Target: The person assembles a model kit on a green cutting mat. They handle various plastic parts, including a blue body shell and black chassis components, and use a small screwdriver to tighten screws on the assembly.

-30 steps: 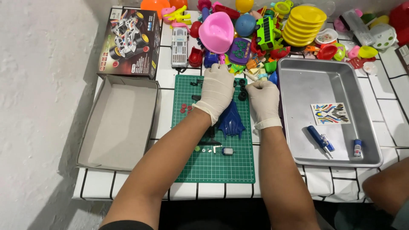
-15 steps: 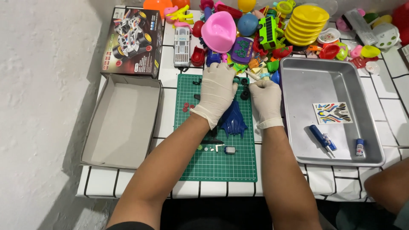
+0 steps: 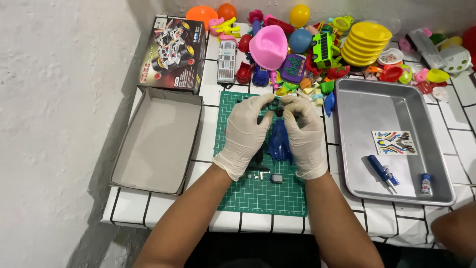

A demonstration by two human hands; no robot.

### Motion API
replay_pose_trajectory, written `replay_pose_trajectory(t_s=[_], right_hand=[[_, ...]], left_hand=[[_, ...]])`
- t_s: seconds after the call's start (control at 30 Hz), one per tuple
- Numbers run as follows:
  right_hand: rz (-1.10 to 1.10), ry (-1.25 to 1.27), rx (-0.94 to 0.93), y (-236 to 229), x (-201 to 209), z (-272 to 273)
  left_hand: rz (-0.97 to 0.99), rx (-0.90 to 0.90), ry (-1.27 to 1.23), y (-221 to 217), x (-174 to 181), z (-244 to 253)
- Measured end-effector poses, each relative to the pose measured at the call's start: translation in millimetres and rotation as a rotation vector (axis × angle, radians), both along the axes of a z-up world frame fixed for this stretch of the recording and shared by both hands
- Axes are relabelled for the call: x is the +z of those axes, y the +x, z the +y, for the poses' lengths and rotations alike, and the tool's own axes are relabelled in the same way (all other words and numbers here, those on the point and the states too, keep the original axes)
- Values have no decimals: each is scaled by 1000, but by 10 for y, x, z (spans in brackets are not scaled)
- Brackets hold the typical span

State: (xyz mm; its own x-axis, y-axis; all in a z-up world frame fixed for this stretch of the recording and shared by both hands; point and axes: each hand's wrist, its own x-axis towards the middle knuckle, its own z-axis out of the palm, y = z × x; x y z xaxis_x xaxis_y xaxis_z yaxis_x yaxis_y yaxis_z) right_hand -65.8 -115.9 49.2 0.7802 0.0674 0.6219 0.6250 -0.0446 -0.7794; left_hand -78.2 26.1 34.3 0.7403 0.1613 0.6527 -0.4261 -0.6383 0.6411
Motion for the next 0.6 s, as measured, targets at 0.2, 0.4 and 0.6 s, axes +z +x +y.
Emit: replay_pose_trajectory(t_s=[0.2, 0.4, 0.6], right_hand=[[99, 85, 64, 40, -216, 84], [32, 86, 31, 12, -161, 129], [-27, 56, -3, 2, -157, 103]], left_hand=[[43, -194, -271, -180, 129, 9], [71, -333, -464, -209, 149, 26], [81, -365, -585, -205, 56, 25]])
